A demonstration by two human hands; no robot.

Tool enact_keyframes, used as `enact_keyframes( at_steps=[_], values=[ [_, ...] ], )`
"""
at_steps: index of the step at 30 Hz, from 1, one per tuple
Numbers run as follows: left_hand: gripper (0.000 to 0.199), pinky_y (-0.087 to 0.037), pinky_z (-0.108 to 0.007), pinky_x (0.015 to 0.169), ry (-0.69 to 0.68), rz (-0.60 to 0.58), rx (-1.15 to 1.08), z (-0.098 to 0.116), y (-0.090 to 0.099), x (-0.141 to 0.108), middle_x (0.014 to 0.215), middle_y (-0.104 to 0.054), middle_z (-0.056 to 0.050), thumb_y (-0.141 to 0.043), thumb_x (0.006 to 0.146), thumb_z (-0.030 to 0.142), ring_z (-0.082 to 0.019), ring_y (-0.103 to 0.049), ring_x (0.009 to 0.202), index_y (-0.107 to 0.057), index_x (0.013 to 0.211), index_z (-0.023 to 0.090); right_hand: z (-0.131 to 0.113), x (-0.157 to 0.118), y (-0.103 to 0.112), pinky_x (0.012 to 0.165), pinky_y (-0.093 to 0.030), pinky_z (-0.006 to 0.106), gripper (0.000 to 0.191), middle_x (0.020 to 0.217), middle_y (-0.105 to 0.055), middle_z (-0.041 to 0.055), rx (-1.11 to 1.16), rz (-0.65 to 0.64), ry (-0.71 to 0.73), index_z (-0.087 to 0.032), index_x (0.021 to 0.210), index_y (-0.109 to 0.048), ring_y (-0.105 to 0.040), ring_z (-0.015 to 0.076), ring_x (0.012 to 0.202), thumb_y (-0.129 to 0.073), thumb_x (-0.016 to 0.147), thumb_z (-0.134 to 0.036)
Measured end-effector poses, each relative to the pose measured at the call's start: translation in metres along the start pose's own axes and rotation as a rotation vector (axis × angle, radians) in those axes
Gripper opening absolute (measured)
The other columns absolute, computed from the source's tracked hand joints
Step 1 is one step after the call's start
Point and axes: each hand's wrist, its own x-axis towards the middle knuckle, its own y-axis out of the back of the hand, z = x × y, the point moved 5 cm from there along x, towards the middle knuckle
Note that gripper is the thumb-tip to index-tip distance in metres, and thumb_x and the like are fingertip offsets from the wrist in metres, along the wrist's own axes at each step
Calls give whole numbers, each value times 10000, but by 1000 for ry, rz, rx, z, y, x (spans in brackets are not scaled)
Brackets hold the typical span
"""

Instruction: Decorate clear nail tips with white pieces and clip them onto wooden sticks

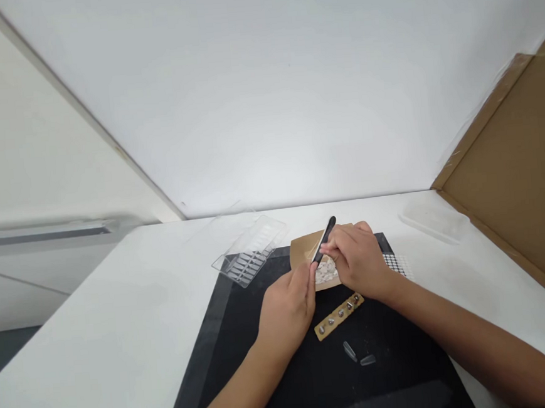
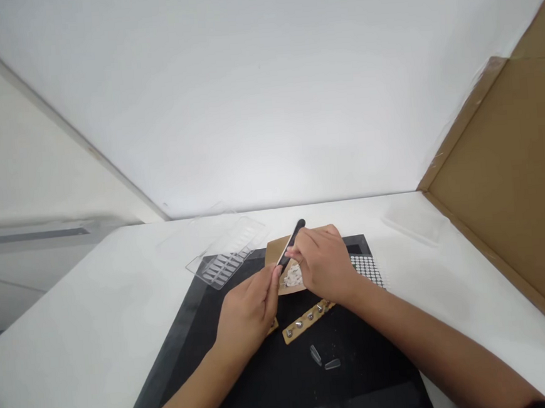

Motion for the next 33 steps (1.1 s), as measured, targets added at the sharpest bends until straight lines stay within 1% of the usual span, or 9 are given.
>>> enact_keyframes(
  at_steps=[3,7,11,15,18,22,26,30,33],
  values=[
    [220,-467,-258,580,-4,30,8,1,3,1,727,-706,-31,-491,1093,220,-155,-671,602,-664,978,150,2,2,4,745,-305,374,284,770,-629,-8,8,28,-26,-230,825,-440,-551,162,664,-434,1107,-260],
    [228,-477,-260,586,-18,58,-4,3,5,2,750,-726,-38,-486,1095,219,-157,-688,618,-656,960,151,-1,2,3,767,-318,378,296,769,-643,-1,35,-40,27,-233,820,-434,-599,176,728,-411,1113,-270],
    [252,-453,-260,562,6,51,-10,4,6,3,691,-686,-11,-470,1102,232,-143,-647,566,-658,952,158,3,4,5,759,-310,380,300,784,-665,0,20,11,-29,-230,824,-452,-576,164,674,-413,1116,-286],
    [274,-439,-263,554,1,34,-3,5,5,2,683,-683,-11,-455,1108,239,-145,-650,566,-662,947,158,2,5,-1,765,-311,376,312,770,-662,7,32,-54,4,-226,822,-464,-595,172,710,-402,1120,-293],
    [273,-428,-264,551,11,27,15,4,4,2,684,-686,-14,-467,1105,243,-145,-646,562,-666,940,156,5,5,-1,744,-306,371,328,773,-657,8,4,7,-26,-225,816,-466,-574,167,681,-395,1125,-309],
    [278,-413,-261,541,3,5,21,2,1,2,669,-676,-15,-471,1103,239,-144,-643,554,-677,939,150,4,4,-6,739,-311,363,335,770,-645,12,10,-66,33,-228,817,-479,-573,174,699,-376,1124,-313],
    [274,-415,-256,545,19,0,24,-1,-2,1,701,-698,-24,-472,1105,246,-144,-658,572,-678,949,152,7,4,-5,724,-293,364,329,764,-643,15,-21,-54,25,-224,823,-480,-544,170,666,-378,1126,-303],
    [293,-420,-255,545,13,6,35,-4,-4,1,704,-704,-23,-455,1112,260,-144,-660,577,-678,952,158,6,3,-12,743,-301,365,319,778,-653,17,-28,-122,72,-223,829,-481,-561,181,700,-381,1121,-303],
    [305,-427,-252,552,27,13,41,-4,-4,1,713,-712,-21,-453,1113,275,-142,-660,583,-675,934,165,8,3,-11,741,-294,368,325,773,-655,16,-47,-73,17,-222,819,-472,-551,176,681,-390,1121,-309]
  ],
)
